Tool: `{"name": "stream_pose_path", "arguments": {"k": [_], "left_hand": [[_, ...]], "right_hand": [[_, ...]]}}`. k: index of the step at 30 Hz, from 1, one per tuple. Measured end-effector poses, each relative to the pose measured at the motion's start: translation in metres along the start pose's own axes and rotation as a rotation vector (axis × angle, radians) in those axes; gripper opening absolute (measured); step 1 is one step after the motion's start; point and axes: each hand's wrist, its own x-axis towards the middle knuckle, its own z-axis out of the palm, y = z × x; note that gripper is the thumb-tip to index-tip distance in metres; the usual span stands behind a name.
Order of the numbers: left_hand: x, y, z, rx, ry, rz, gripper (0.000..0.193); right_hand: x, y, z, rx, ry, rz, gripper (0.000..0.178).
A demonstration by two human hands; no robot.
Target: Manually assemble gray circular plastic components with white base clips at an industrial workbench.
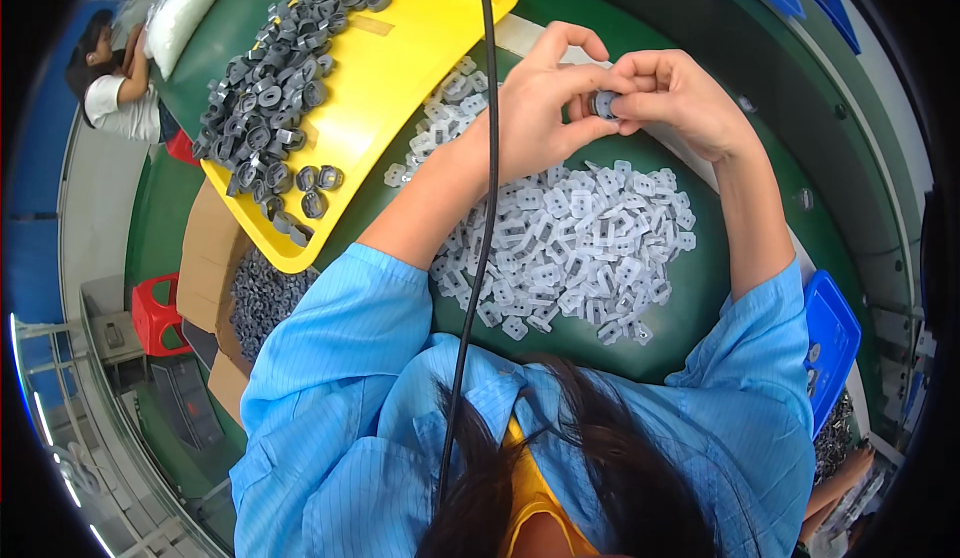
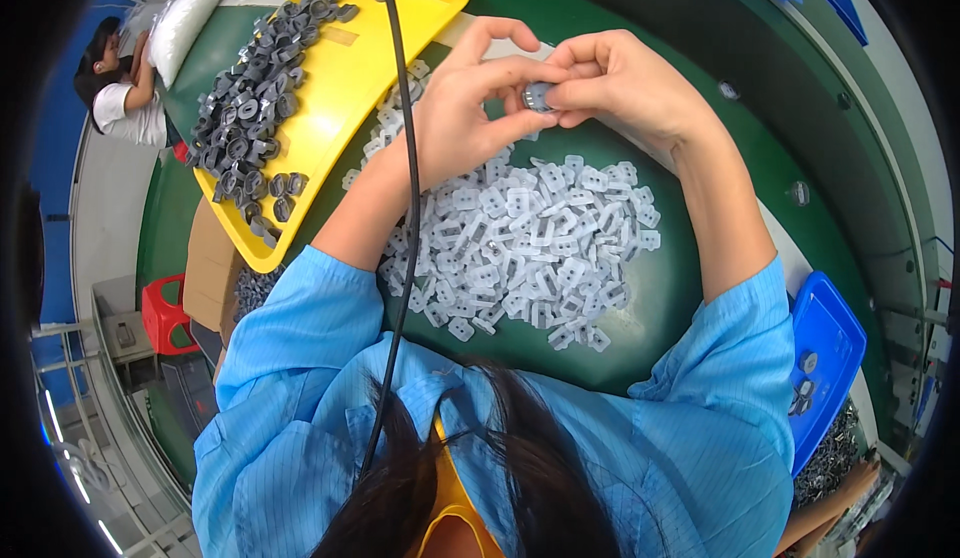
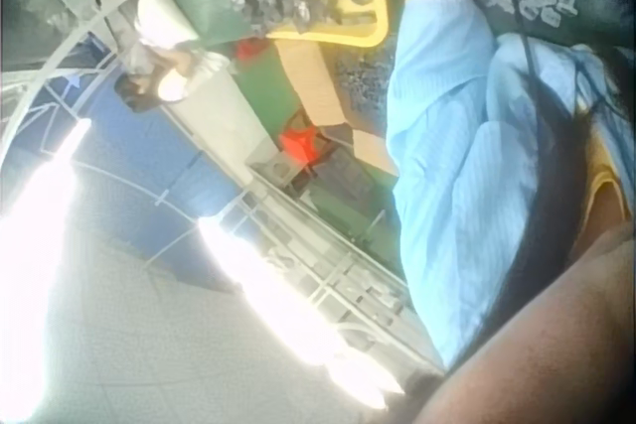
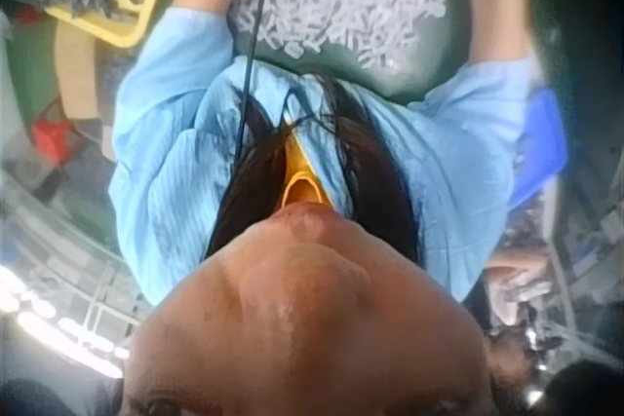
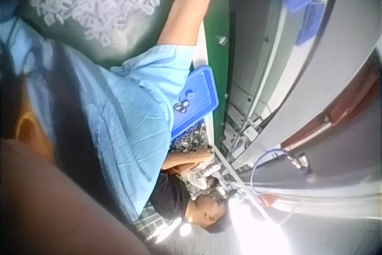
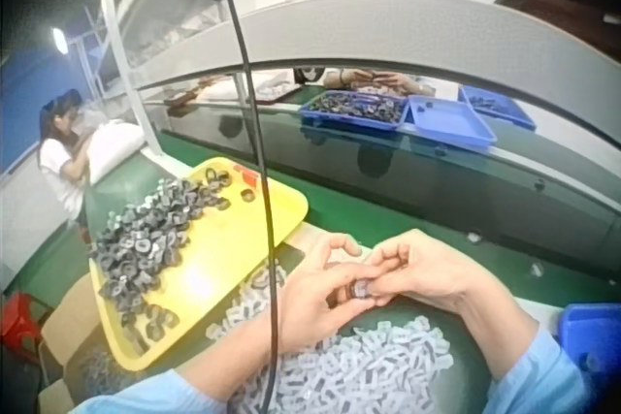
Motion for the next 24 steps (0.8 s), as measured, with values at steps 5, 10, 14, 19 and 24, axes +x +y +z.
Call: {"name": "stream_pose_path", "arguments": {"k": [5, 10, 14, 19, 24], "left_hand": [[0.000, 0.002, 0.000, 0.080, 0.158, 0.041, 0.034], [0.001, 0.005, 0.008, 0.108, 0.210, 0.057, 0.038], [0.012, 0.010, -0.008, 0.323, 0.021, 0.093, 0.037], [0.059, -0.082, -0.139, 0.843, -0.074, -0.134, 0.024], [0.060, -0.200, -0.233, 1.104, -0.040, -0.296, 0.035]], "right_hand": [[0.001, -0.002, 0.019, -0.104, 0.135, -0.181, 0.012], [0.010, 0.016, 0.011, 0.255, 0.043, -0.194, 0.016], [0.014, 0.027, -0.011, 0.301, 0.105, -0.107, 0.017], [0.019, 0.040, -0.057, 0.090, 0.439, -0.124, 0.017], [0.015, 0.048, -0.075, 0.077, 0.568, -0.101, 0.021]]}}
